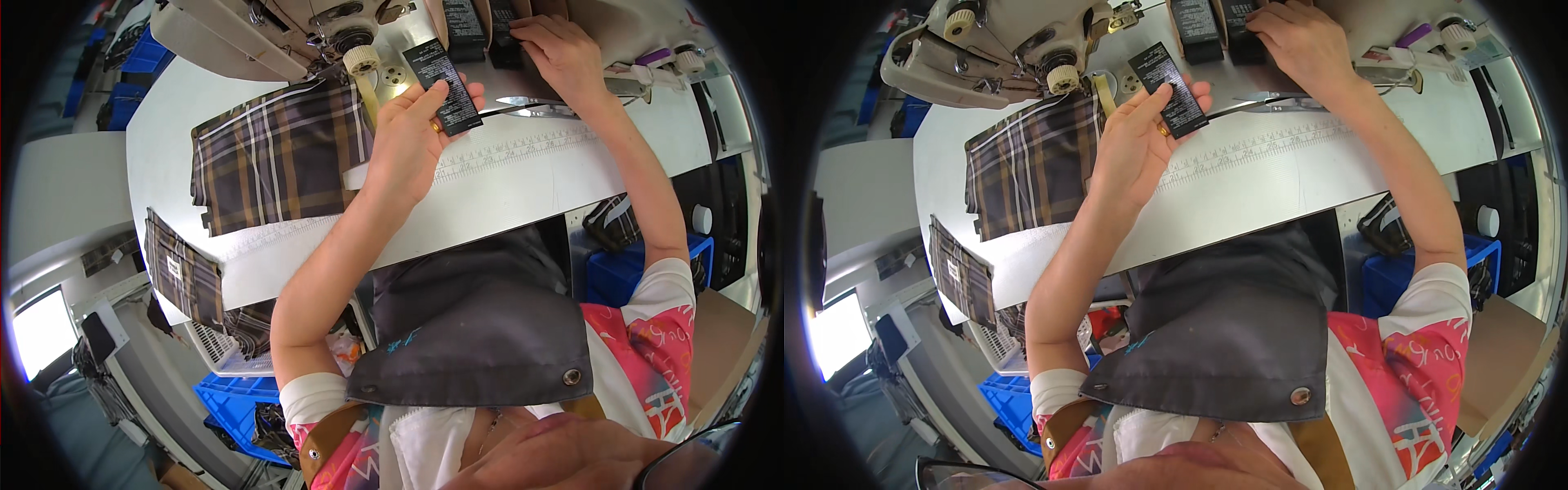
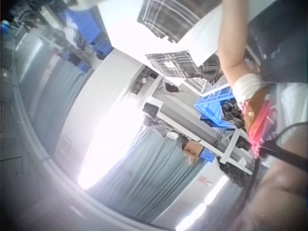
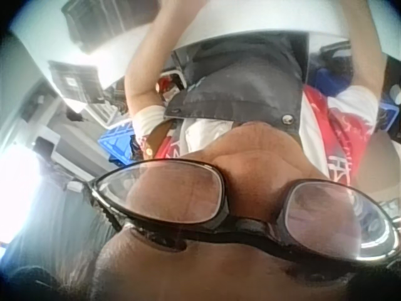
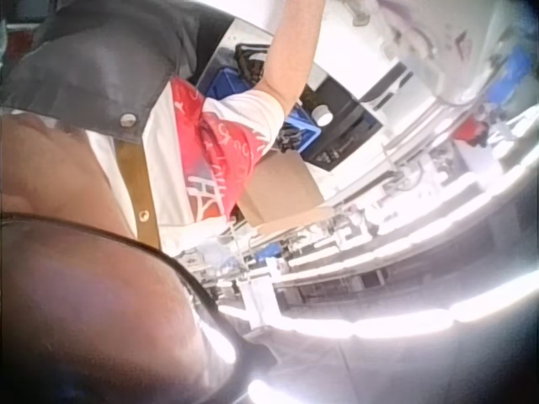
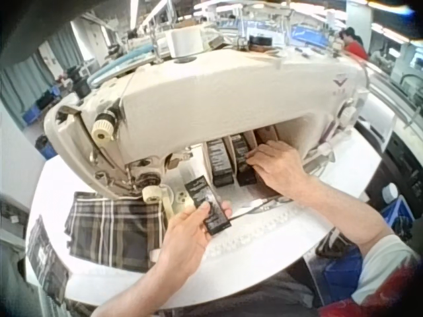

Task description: The recorder is using an industrial sewing machine to construct fabric pouches or linings with a plaid pattern.

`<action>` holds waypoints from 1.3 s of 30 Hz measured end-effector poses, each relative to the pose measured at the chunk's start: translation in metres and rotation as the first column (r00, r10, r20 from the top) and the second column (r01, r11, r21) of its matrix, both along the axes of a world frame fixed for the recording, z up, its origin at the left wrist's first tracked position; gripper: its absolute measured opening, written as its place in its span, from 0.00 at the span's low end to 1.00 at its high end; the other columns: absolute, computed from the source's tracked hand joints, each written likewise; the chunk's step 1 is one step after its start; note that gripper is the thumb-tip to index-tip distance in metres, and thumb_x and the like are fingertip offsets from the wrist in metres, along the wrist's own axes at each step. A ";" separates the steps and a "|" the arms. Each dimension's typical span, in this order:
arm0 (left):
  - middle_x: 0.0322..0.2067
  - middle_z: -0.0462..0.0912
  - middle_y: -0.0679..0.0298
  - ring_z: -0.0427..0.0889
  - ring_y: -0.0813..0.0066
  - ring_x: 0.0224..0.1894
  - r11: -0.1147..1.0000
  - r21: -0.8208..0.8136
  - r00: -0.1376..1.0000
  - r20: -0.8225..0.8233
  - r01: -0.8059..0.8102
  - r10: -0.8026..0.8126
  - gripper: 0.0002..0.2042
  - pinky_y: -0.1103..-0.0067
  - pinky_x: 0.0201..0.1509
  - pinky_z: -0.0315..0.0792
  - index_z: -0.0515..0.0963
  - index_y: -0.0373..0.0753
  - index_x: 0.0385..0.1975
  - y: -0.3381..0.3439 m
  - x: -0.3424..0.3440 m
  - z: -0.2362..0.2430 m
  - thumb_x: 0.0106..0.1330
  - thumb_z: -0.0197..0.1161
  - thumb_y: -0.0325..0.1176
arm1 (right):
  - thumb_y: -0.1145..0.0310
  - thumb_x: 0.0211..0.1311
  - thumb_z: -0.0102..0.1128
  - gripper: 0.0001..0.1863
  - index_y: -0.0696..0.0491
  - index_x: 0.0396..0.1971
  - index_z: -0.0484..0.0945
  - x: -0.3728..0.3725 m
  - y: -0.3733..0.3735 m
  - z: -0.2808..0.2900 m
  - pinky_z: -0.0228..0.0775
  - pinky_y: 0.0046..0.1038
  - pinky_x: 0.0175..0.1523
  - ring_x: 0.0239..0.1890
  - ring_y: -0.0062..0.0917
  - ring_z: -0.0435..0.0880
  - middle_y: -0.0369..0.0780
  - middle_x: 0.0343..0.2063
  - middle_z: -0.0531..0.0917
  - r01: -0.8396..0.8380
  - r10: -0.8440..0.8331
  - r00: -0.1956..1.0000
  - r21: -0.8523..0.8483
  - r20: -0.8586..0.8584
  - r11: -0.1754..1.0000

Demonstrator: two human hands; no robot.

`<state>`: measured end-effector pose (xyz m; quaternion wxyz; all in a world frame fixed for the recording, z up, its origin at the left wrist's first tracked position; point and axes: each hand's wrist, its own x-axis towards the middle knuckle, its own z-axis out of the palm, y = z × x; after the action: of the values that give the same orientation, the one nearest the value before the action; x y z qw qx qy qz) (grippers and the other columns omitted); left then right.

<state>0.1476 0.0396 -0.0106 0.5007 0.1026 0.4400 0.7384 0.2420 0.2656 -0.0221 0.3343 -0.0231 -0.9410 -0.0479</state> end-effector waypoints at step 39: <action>0.31 0.81 0.59 0.81 0.78 0.32 0.978 -0.091 0.771 -0.631 -0.187 0.089 0.06 0.85 0.36 0.76 0.77 0.27 0.34 -0.071 -0.035 0.006 0.61 0.60 0.24 | 0.71 0.56 0.63 0.07 0.56 0.34 0.81 -0.001 -0.114 0.021 0.64 0.13 0.29 0.21 0.11 0.74 0.31 0.23 0.80 0.055 0.294 0.954 -0.998 0.064 0.038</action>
<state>0.1122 -0.0310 -0.0047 0.2775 0.2708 0.6406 0.6628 0.2408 0.1518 -0.0013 0.1060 -0.1611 -0.7446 0.6390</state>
